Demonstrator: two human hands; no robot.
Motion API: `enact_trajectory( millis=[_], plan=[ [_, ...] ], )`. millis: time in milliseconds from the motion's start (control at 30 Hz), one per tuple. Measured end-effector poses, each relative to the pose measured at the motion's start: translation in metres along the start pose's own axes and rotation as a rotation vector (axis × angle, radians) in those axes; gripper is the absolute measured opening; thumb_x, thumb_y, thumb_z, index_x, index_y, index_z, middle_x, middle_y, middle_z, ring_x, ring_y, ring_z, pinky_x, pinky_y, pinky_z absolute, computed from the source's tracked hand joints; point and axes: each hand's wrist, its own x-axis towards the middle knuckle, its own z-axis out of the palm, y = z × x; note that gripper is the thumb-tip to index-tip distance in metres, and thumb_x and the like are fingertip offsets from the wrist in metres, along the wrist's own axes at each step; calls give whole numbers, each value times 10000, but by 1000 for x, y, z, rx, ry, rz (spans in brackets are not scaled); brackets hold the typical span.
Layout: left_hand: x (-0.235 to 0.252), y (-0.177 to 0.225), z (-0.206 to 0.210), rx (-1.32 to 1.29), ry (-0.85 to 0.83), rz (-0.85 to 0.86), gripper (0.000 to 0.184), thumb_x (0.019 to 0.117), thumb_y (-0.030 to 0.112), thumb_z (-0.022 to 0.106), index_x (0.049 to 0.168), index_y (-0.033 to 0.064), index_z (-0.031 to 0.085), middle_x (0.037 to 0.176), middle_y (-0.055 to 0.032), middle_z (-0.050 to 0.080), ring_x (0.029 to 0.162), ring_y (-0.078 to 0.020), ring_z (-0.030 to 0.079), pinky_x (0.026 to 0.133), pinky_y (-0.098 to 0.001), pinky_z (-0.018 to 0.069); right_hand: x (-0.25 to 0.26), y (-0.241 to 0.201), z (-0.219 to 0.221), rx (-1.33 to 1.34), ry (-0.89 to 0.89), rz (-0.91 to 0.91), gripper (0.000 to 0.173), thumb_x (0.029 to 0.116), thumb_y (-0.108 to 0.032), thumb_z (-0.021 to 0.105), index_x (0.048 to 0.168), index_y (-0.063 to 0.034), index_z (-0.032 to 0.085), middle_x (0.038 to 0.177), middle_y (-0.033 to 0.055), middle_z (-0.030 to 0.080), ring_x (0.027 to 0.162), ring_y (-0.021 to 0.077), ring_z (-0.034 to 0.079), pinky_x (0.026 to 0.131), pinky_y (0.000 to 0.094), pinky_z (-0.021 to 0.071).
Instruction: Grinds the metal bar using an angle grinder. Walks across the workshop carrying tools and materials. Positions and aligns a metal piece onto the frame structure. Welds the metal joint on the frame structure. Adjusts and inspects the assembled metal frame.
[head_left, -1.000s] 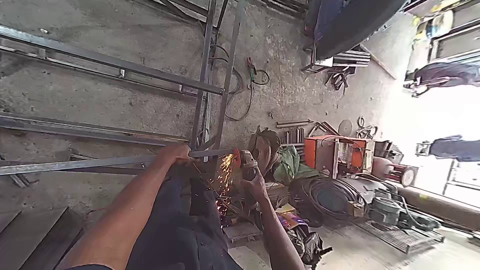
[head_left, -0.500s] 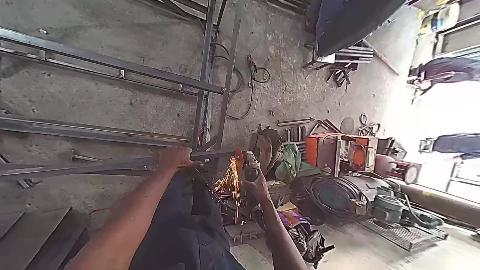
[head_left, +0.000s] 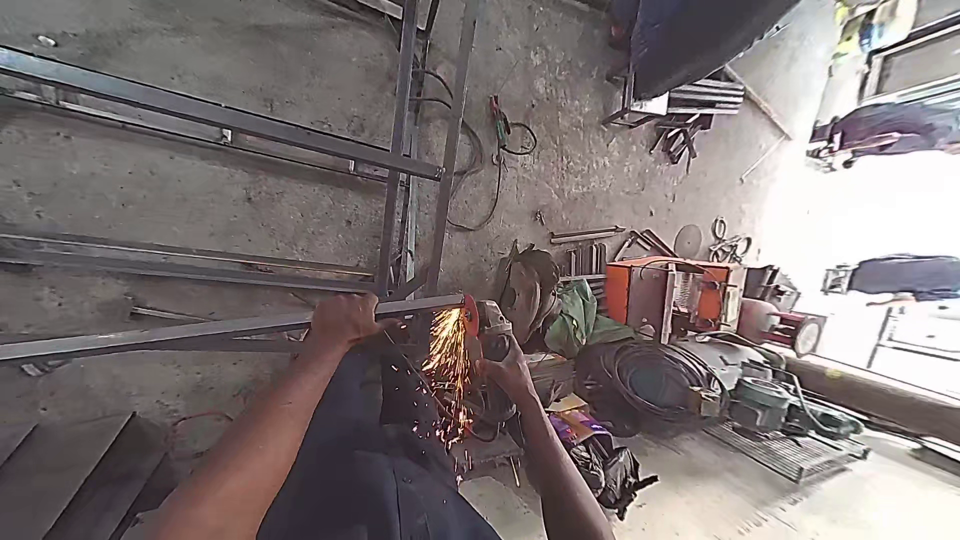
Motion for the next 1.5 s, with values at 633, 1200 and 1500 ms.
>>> enact_trajectory(
  millis=[633,1200,1500],
  plan=[
    [0,2,-1,27,-7,-5,628,862,724,605,1131,162,690,984,-165,740,922,-407,720,731,-635,553,11,0,0,21,-6,-30,932,642,-338,919,1442,-126,491,1187,125,695,1060,226,686,924,492,571],
    [-23,2,-5,-170,245,116,1080,733,942,530,1392,87,578,1339,-229,621,1247,-428,593,1034,-647,454,-61,-69,-49,512,181,-183,658,1096,-540,268,1531,-71,424,1438,117,567,1257,121,578,1061,344,498],
    [-150,79,-46,-1274,-163,487,816,912,558,697,1462,17,432,1146,-164,685,987,-244,695,905,-447,577,-74,-187,0,1053,-154,-457,447,1071,-336,391,1375,-20,481,1030,145,699,866,226,718,770,421,628]
  ],
)
